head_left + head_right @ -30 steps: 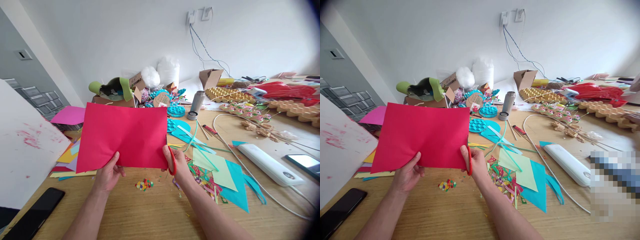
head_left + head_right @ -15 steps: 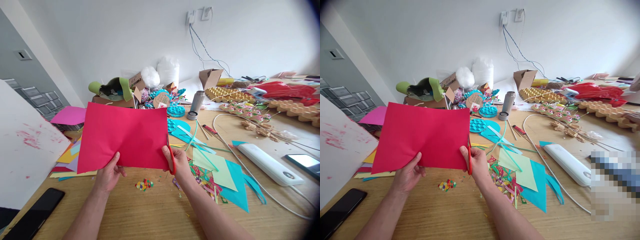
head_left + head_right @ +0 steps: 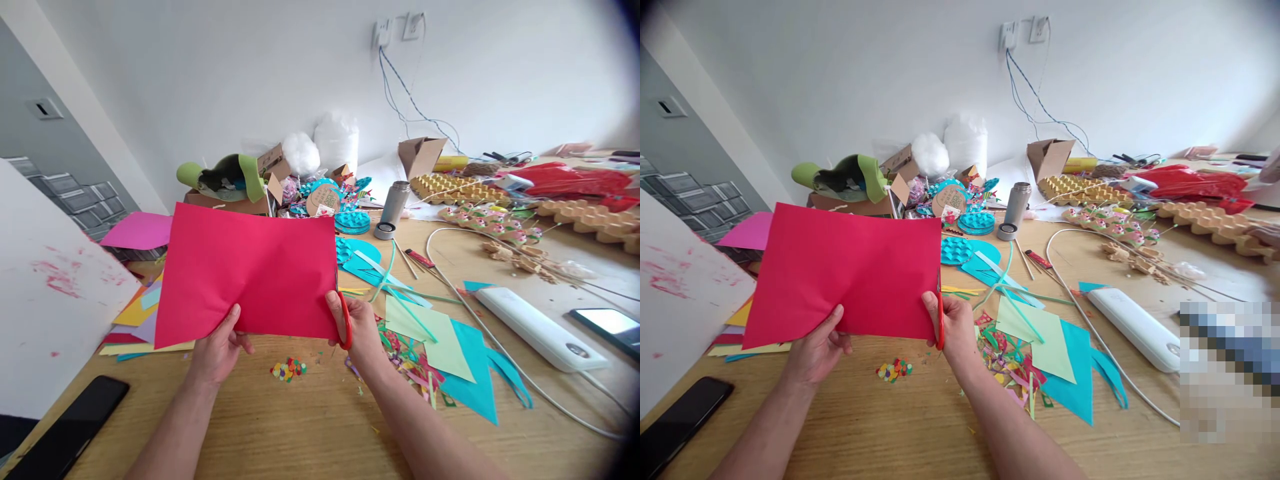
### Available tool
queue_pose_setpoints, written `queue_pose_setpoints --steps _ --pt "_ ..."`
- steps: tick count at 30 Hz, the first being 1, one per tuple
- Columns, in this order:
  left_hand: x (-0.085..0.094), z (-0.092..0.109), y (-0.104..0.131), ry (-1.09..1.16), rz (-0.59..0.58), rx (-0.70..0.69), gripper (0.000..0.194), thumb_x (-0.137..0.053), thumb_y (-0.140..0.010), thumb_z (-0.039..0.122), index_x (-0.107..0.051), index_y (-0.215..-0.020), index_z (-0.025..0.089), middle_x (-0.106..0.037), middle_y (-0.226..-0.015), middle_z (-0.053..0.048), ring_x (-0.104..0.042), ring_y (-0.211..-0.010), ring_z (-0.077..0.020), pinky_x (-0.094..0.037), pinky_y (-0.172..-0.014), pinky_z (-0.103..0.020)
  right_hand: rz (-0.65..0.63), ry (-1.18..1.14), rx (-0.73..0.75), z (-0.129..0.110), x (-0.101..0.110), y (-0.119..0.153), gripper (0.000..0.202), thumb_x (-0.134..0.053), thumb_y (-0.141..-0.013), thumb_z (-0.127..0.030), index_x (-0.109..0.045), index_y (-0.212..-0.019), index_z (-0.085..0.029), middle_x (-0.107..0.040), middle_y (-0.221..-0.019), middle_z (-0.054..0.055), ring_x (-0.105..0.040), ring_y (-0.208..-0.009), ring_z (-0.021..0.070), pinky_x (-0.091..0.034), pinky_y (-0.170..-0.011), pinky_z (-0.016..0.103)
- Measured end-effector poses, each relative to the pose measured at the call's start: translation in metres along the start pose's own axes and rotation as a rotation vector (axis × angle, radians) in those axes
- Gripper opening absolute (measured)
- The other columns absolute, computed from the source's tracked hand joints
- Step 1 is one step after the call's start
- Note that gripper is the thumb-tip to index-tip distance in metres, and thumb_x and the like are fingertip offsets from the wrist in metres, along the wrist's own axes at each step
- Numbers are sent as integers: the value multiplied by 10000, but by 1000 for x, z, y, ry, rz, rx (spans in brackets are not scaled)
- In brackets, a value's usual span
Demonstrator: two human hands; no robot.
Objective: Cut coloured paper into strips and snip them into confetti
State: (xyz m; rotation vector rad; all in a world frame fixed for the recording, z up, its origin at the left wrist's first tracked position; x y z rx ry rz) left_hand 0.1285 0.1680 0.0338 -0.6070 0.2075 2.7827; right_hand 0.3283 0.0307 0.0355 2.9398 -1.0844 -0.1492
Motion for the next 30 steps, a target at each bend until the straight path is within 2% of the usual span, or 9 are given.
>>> queue_pose_setpoints --steps 8,13,16,19,22,30 --pt "2 2 -1 -8 -11 -29 386 -821 -527 225 -592 -837 196 -651 -660 67 -572 -436 -127 -421 -240 -212 -55 31 34 -9 -2 2 527 -582 -727 -620 -497 -502 -151 -443 -380 -26 -421 -305 76 -306 -293 160" --pt "2 1 -1 -22 -7 -16 364 -824 -518 243 -600 -798 181 -638 -628 68 -536 -392 -113 -418 -235 -219 -65 0 72 -12 -1 0 509 -593 -731 -601 -496 -527 -145 -457 -448 -26 -348 -375 54 -265 -353 165" --pt "3 0 -1 -33 2 -15 348 -826 -514 253 -608 -773 174 -636 -625 65 -526 -387 -112 -414 -229 -224 -82 -4 68 -13 -3 1 519 -560 -747 -616 -517 -550 -138 -484 -488 -11 -354 -419 63 -256 -387 173" --pt "4 0 -2 -34 1 -21 339 -825 -517 248 -616 -775 177 -627 -628 71 -521 -394 -106 -416 -231 -221 -65 5 61 -13 -2 0 525 -546 -744 -632 -522 -555 -142 -481 -488 -9 -349 -424 70 -243 -393 184" --pt "5 1 -2 -30 -3 -33 353 -822 -524 237 -624 -812 188 -625 -657 78 -522 -403 -99 -424 -238 -217 -27 27 71 -13 2 -1 529 -562 -729 -631 -465 -512 -160 -419 -451 -26 -311 -413 67 -219 -391 192" --pt "3 3 -1 -25 -8 -39 363 -824 -522 234 -620 -818 184 -630 -667 68 -538 -426 -102 -421 -249 -199 -37 16 71 -11 2 -1 524 -542 -751 -623 -429 -511 -170 -394 -455 -27 -310 -427 74 -217 -410 204"
Point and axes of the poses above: each hand's wrist, its own y-axis away from the middle knuckle, its own x-axis out of the back of the hand, z = x × y, the point moved 9 cm from there along -y, towards the middle knuckle
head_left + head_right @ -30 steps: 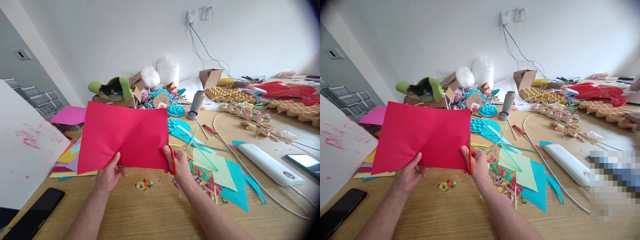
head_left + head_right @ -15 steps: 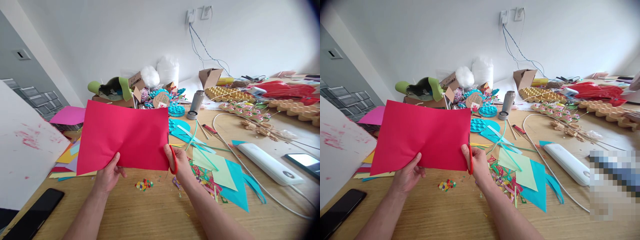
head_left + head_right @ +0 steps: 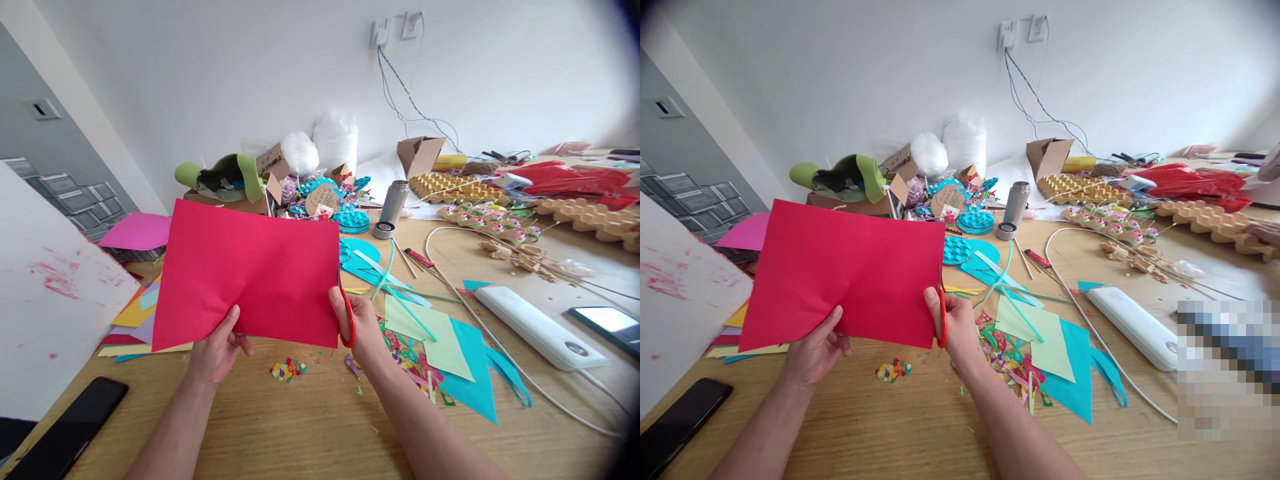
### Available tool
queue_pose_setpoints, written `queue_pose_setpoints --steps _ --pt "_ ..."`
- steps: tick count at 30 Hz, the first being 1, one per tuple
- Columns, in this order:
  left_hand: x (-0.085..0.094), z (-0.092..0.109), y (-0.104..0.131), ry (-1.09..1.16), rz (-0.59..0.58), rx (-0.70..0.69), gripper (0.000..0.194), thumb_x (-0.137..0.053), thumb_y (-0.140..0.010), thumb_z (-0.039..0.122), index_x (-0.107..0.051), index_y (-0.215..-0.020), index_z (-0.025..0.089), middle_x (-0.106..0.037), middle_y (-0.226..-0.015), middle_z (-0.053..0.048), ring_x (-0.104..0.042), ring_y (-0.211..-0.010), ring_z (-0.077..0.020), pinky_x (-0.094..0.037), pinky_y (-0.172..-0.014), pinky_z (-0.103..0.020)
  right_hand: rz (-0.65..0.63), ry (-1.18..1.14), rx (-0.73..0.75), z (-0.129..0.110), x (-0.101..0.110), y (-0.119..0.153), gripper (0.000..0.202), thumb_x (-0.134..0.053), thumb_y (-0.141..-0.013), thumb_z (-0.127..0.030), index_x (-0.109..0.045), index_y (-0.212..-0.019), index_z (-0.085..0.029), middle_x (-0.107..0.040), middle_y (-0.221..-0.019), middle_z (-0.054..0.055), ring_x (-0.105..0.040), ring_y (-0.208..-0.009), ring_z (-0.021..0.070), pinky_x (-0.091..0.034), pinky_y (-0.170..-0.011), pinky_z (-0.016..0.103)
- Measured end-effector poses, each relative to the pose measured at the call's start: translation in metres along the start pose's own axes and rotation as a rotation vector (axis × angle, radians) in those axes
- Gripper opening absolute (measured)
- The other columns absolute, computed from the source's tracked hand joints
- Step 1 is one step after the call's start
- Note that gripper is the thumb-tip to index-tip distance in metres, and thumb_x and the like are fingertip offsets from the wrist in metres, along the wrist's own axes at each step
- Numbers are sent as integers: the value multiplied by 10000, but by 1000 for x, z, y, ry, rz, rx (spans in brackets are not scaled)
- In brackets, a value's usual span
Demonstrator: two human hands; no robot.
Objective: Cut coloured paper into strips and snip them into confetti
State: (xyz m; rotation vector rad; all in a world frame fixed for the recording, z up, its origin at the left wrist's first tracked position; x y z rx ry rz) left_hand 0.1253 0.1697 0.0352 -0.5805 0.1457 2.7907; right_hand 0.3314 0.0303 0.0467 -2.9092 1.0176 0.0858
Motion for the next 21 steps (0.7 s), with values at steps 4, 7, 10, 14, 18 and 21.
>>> queue_pose_setpoints --steps 4,7,10,14,18,21 --pt "-1 0 0 9 10 7 354 -822 -521 231 -606 -798 189 -609 -613 82 -521 -396 -104 -412 -238 -208 -6 -3 10 -2 -1 1 514 -549 -752 -615 -451 -532 -162 -421 -480 -23 -319 -438 71 -221 -413 198" --pt "-1 -1 0 12 8 29 371 -820 -521 226 -604 -820 194 -625 -640 79 -542 -416 -114 -407 -235 -208 -24 -22 11 -1 -3 1 512 -540 -763 -616 -461 -545 -160 -434 -493 -21 -338 -445 75 -251 -424 199" --pt "-1 -2 1 12 2 39 362 -817 -528 229 -602 -817 191 -626 -639 73 -549 -422 -118 -408 -239 -209 -21 -15 22 -2 -2 1 511 -530 -768 -624 -468 -560 -162 -443 -494 -22 -347 -442 80 -264 -425 203" --pt "-1 -2 1 7 -2 34 347 -813 -539 220 -608 -817 188 -616 -629 79 -519 -390 -95 -413 -252 -201 -2 18 22 -3 0 2 526 -516 -759 -651 -451 -561 -169 -451 -489 -15 -363 -441 89 -274 -417 209" --pt "-1 -3 1 4 -3 38 347 -811 -543 223 -615 -827 195 -625 -648 81 -521 -392 -94 -409 -253 -201 12 26 15 -3 1 2 549 -506 -736 -685 -466 -550 -170 -488 -483 1 -388 -429 98 -294 -411 217" --pt "0 -3 1 7 5 34 342 -814 -536 220 -617 -814 194 -614 -625 87 -514 -384 -92 -410 -253 -203 9 -9 4 -2 0 1 541 -539 -720 -675 -517 -571 -156 -527 -514 7 -398 -429 90 -296 -406 209"
Point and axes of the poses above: each hand's wrist, its own y-axis away from the middle knuckle, its own x-axis out of the back of the hand, z = x × y, the point moved 9 cm from there along -y, towards the middle knuckle
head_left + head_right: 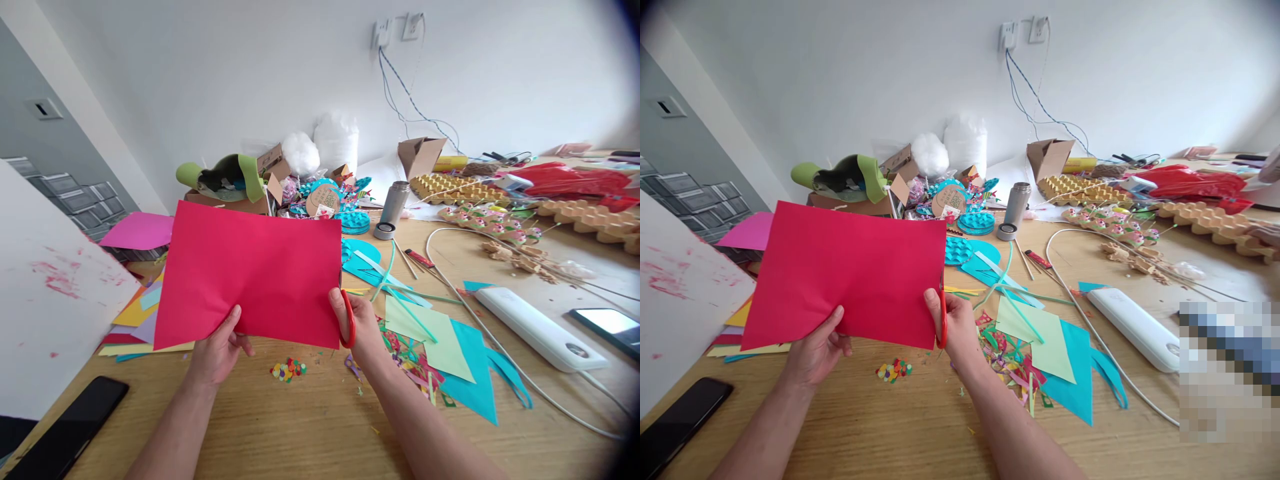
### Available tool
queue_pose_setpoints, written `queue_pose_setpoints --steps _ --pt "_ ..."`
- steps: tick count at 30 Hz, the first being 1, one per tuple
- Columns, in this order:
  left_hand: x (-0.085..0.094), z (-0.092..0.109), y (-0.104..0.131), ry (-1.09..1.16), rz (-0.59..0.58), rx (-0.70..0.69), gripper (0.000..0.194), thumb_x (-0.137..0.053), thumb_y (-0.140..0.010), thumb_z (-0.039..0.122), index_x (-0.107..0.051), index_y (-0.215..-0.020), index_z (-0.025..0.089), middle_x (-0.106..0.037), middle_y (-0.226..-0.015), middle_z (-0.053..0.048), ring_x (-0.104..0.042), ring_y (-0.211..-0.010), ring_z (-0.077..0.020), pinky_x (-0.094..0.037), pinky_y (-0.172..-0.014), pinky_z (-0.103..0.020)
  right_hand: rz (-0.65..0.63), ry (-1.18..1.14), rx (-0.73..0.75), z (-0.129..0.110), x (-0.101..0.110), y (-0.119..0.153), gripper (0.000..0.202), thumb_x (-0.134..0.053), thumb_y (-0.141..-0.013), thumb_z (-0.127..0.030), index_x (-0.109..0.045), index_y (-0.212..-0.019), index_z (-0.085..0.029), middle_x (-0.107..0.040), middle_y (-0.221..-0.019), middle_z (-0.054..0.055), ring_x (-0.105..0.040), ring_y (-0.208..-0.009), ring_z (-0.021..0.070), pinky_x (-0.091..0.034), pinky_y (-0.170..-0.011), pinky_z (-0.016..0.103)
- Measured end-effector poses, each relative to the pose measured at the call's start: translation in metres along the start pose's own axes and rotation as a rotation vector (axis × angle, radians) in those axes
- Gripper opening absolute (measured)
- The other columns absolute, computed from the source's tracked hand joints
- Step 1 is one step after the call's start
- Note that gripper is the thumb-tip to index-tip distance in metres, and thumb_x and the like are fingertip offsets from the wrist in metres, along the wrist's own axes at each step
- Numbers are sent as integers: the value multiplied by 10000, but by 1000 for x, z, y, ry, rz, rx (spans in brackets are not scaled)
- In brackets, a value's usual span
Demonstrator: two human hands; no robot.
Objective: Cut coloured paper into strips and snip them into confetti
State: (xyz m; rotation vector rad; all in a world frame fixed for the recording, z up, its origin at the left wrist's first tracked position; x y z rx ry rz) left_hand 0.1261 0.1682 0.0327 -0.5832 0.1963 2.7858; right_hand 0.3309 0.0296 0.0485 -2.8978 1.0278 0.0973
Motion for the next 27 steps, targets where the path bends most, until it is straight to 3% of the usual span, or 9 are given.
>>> queue_pose_setpoints --steps 21,27 --pt "-1 -1 0 1 3 3 319 -806 -539 212 -633 -805 180 -640 -627 60 -513 -377 -88 -401 -267 -181 14 -55 5 5 1 0 483 -596 -729 -602 -553 -574 -146 -547 -524 11 -410 -451 89 -296 -406 189" --pt "-2 -2 0 -8 -6 10 319 -804 -537 215 -624 -796 169 -636 -630 55 -543 -421 -102 -411 -269 -185 41 -83 -12 -1 1 4 500 -603 -714 -606 -461 -526 -165 -461 -473 -18 -363 -437 80 -270 -409 194"
Point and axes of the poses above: each hand's wrist, its own y-axis away from the middle knuckle, its own x-axis out of the back of the hand, z = x × y, the point moved 9 cm from there along -y, towards the middle knuckle
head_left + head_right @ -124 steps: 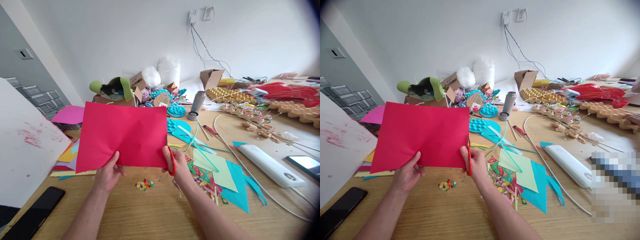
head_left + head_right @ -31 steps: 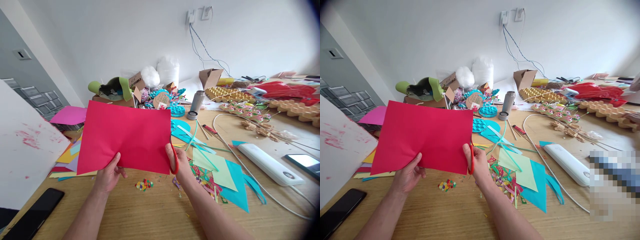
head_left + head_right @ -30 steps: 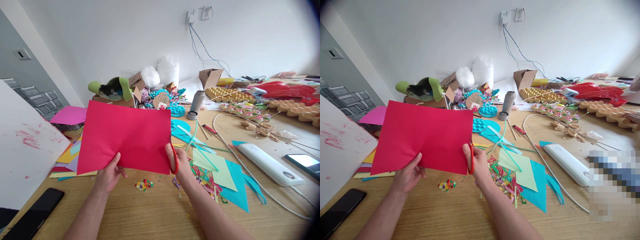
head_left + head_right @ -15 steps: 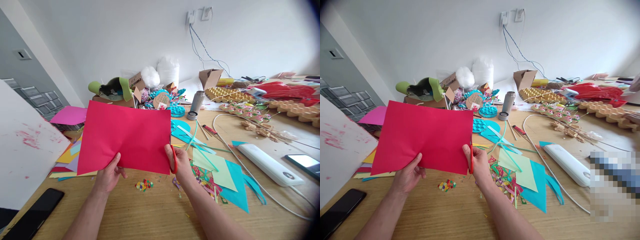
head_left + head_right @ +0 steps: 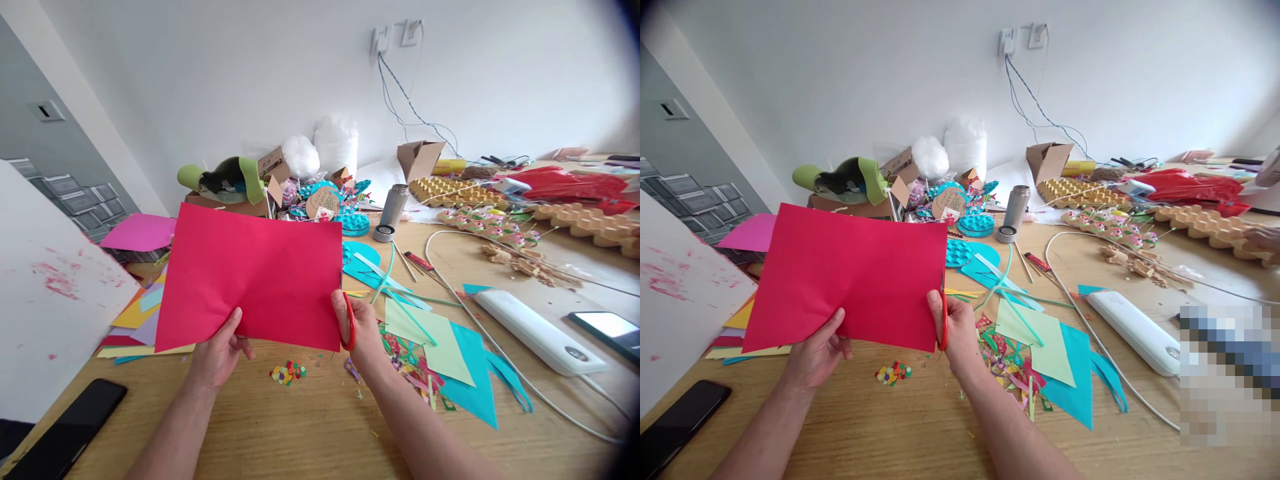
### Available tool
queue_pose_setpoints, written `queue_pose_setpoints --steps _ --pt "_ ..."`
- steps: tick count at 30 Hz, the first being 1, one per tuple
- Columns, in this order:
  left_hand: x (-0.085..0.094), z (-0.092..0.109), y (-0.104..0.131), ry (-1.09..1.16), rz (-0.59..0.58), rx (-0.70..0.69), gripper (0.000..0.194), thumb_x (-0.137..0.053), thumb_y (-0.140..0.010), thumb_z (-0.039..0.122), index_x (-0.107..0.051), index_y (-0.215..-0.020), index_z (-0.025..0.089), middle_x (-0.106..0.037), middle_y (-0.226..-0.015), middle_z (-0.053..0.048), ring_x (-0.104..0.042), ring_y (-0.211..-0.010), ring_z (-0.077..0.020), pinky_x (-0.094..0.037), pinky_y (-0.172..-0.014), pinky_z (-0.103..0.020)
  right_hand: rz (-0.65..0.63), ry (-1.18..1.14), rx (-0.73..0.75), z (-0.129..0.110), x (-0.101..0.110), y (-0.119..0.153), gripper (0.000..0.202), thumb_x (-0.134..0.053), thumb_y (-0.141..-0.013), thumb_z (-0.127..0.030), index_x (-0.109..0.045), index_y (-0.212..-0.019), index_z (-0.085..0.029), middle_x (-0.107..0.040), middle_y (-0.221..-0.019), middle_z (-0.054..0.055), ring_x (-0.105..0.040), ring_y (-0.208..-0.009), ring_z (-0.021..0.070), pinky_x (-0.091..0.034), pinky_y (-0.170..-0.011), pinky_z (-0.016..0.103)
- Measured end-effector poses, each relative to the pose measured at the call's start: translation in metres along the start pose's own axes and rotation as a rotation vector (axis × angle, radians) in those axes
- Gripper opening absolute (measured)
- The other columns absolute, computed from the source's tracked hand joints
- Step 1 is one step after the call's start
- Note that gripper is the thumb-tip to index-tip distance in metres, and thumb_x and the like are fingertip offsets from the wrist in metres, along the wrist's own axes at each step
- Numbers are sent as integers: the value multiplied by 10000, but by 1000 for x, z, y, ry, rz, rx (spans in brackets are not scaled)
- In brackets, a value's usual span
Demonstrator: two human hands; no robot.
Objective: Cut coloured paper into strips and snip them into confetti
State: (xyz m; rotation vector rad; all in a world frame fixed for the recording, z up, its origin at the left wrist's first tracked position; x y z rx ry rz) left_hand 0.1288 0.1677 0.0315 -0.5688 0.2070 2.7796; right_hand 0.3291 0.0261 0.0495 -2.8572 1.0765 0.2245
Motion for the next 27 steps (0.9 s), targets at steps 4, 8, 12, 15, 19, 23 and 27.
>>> queue_pose_setpoints --steps 4,8,12,15,19,23,27 --pt "0 1 1 -10 1 -2 330 -809 -531 225 -614 -790 168 -637 -635 51 -543 -413 -108 -416 -263 -199 15 -11 -7 -2 -1 2 496 -602 -715 -601 -452 -531 -166 -436 -480 -26 -339 -433 72 -241 -407 194" --pt "2 -1 2 -12 13 12 290 -805 -534 227 -601 -731 164 -615 -574 55 -514 -368 -109 -414 -256 -214 47 33 15 -1 2 1 546 -556 -715 -656 -395 -504 -179 -392 -466 -35 -302 -420 64 -215 -404 198" --pt "2 -1 1 -10 12 10 290 -802 -537 227 -608 -748 179 -606 -568 72 -493 -347 -108 -411 -240 -233 40 74 22 0 3 0 565 -510 -725 -688 -392 -501 -183 -388 -458 -33 -300 -412 65 -218 -401 203" --pt "0 2 1 -7 12 -8 310 -808 -529 223 -615 -769 184 -617 -603 74 -506 -371 -107 -411 -237 -229 29 64 4 0 2 -1 549 -543 -714 -669 -406 -502 -181 -399 -446 -34 -307 -402 66 -226 -396 201" --pt "-2 3 2 -11 0 -2 314 -804 -533 215 -619 -785 181 -641 -646 63 -527 -395 -106 -402 -241 -210 -8 22 -14 1 2 -2 513 -578 -715 -632 -460 -524 -170 -434 -448 -28 -334 -410 75 -235 -394 198" --pt "-1 0 2 -19 -19 16 288 -801 -546 228 -617 -758 167 -634 -622 53 -531 -399 -104 -403 -249 -204 -6 41 2 4 4 -5 524 -555 -738 -631 -488 -527 -157 -437 -456 -20 -325 -428 77 -220 -402 198" --pt "2 0 3 -21 -17 16 280 -805 -545 238 -610 -734 168 -618 -589 63 -505 -378 -105 -408 -235 -227 -12 30 10 4 2 -7 524 -539 -755 -631 -494 -542 -155 -441 -475 -21 -324 -434 75 -244 -415 201"
Point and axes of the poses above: each hand's wrist, its own y-axis away from the middle knuckle, its own x-axis out of the back of the hand, z = x × y, the point moved 9 cm from there along -y, towards the middle knuckle
